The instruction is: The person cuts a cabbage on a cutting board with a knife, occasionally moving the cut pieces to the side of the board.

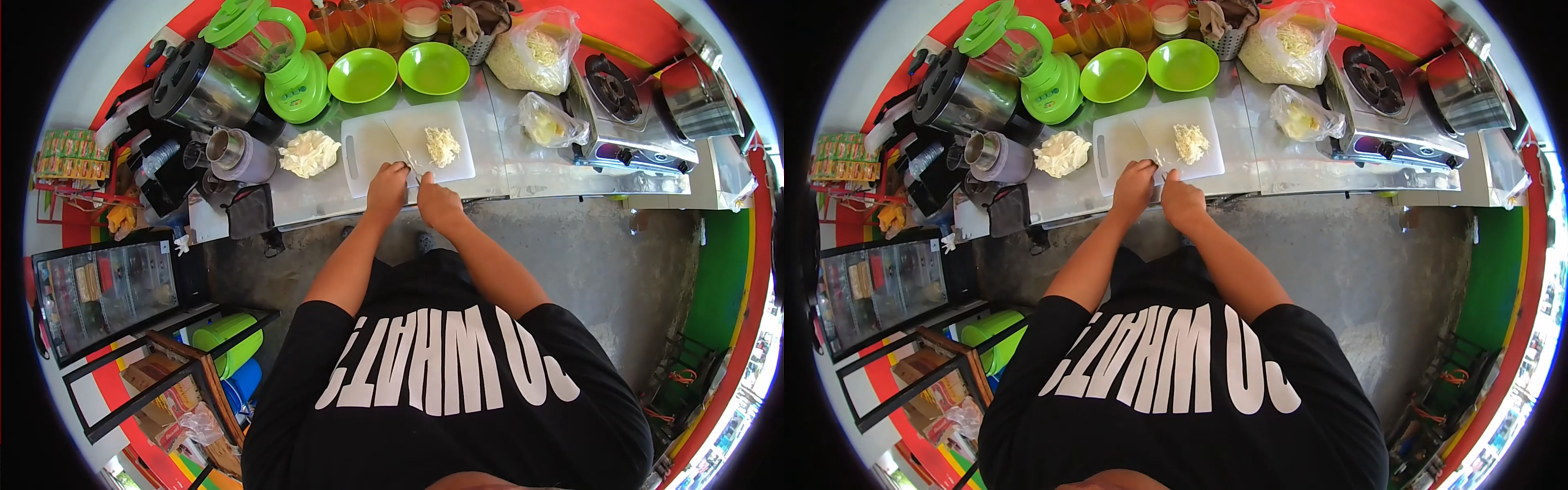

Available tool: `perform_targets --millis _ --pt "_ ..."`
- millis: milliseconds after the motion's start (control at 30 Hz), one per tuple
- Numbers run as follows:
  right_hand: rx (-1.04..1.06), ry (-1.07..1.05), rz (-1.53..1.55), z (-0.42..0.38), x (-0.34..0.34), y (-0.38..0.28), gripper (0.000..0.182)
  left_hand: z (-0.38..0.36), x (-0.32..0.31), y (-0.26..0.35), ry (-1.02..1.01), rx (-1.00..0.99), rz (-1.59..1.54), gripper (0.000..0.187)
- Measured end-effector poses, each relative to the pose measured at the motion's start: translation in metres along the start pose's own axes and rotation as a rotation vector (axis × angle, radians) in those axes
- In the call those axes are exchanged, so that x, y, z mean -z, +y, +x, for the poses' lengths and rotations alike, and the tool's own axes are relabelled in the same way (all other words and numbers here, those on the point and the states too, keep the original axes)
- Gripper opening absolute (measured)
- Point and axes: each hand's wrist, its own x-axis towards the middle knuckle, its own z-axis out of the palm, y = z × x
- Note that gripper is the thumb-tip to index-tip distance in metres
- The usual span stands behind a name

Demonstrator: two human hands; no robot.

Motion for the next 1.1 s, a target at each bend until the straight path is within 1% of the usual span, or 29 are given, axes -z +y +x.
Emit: perform_targets --millis 67,200,267,333,400,467,500,567,700,800,867,967,1100 --pt "-0.032 0.051 0.035 0.005 -0.02 0.006 0.04 0.002 0.002 0.001 -0.052 0.036 0.051 0.028" --pt "-0.017 0.06 0.031 0.02 -0.015 0.006 0.037 -0.002 0.005 0.001 -0.048 0.018 0.03 0.029" --pt "0.015 -0.001 -0.024 0.021 0.003 0.004 0.042 -0.002 0.005 0.001 -0.023 0.018 0.008 0.032" --pt "0.004 -0.041 -0.026 0.01 0.019 -0.001 0.044 -0.001 0.006 0.002 -0.038 0.021 0.036 0.032" --pt "-0.014 -0.086 -0.017 0.002 0.013 0.0 0.047 -0.005 0.005 0.003 -0.066 0.02 0.063 0.033" --pt "-0.002 0.03 -0.003 -0.002 -0.005 0.005 0.045 -0.005 0.002 0.003 0.015 -0.005 0.071 0.029" --pt "-0.005 0.03 0.0 0.0 -0.01 0.007 0.045 -0.005 0.002 0.003 0.013 -0.008 0.071 0.029" --pt "-0.019 0.018 0.047 0.005 -0.018 0.009 0.051 -0.006 0.001 0.002 0.03 -0.003 0.075 0.03" --pt "0.012 0.036 0.029 0.018 -0.002 0.005 0.05 -0.007 0.006 0.007 0.042 0.011 0.007 0.029" --pt "0.052 0.032 0.002 0.015 0.01 0.0 0.048 -0.004 0.001 0.001 0.053 0.048 -0.011 0.028" --pt "0.014 0.027 -0.025 -0.003 0.007 -0.002 0.027 -0.006 -0.001 -0.003 0.069 0.031 -0.011 0.025" --pt "-0.018 0.041 -0.002 -0.005 -0.017 0.004 0.028 -0.003 0.002 0.001 0.059 0.056 0.015 0.025" --pt "-0.038 0.043 0.018 0.012 -0.015 0.001 0.028 -0.002 0.003 -0.002 0.036 0.038 0.031 0.025"
